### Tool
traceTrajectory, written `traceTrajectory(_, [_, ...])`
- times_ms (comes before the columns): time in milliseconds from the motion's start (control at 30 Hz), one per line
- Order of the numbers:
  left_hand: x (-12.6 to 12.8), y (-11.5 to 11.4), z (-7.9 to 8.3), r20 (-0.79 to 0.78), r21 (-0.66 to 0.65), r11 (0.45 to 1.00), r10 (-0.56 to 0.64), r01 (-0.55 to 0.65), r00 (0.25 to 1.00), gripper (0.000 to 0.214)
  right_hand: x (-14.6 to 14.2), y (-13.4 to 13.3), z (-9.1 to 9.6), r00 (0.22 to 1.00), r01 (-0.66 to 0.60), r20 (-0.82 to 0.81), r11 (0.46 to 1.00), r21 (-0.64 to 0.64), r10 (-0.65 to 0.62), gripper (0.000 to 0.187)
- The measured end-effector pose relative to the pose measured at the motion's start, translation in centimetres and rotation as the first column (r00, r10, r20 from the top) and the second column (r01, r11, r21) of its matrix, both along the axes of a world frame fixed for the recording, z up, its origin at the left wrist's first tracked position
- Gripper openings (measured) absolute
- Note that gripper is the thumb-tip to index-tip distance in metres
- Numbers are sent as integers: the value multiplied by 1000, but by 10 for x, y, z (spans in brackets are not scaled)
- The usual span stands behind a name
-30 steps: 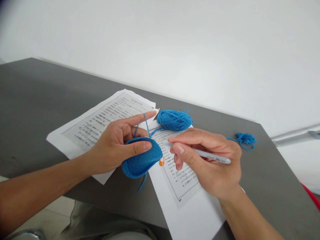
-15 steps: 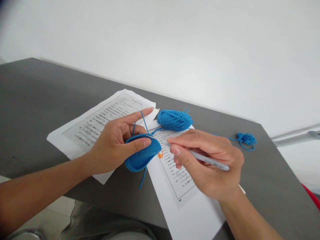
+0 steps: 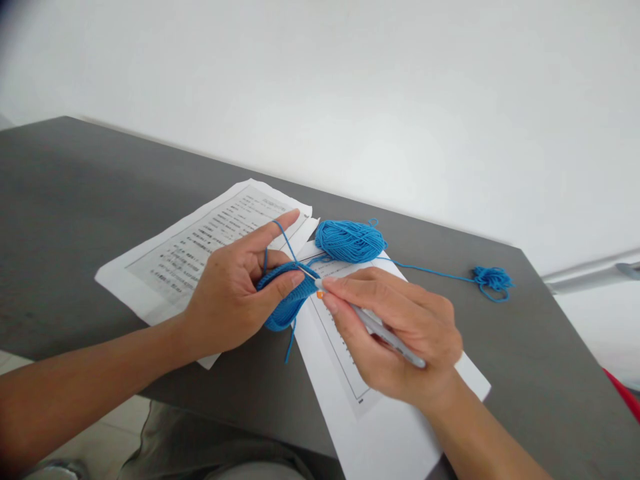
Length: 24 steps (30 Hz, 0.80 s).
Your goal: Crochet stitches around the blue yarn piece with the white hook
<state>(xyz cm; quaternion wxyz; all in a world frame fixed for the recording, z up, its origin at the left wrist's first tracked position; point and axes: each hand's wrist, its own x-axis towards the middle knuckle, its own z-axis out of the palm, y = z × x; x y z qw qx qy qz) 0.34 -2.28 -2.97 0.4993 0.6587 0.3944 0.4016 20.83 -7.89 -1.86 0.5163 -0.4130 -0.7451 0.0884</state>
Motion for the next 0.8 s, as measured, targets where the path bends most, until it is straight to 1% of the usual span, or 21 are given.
traceTrajectory(133, [1, 0, 1, -49, 41, 999, 4, -2, 999, 83, -3, 1, -5, 996, -18, 84, 999, 35, 15, 52])
traceTrajectory(233, [4, -1, 3, -30, 52, 998, -23, 25, 999, 82, -7, 1, -5, 988, -15, 155, 996, 87, 1, 49])
traceTrajectory(300, [5, -2, 5, 50, -8, 999, -49, 50, 998, 81, -9, 1, -5, 983, 4, 181, 992, 126, -26, 43])
traceTrajectory(367, [6, -2, 7, 180, -137, 986, -66, 91, 981, 83, -10, 0, -4, 986, 10, 166, 990, 138, -34, 37])
traceTrajectory(433, [6, -1, 8, 312, -267, 952, -60, 148, 948, 88, -10, 1, -3, 994, -1, 112, 993, 119, -12, 34])
traceTrajectory(500, [6, -1, 9, 401, -338, 924, -31, 180, 916, 92, -10, 2, -3, 998, -22, 55, 995, 96, 17, 34])
traceTrajectory(633, [7, -1, 10, 438, -354, 922, 17, 154, 899, 89, -8, 3, -4, 999, -50, 13, 995, 89, 50, 38])
traceTrajectory(800, [7, -1, 8, 486, -354, 923, 43, 152, 873, 90, -6, 2, -8, 997, -67, 34, 993, 93, 65, 42])
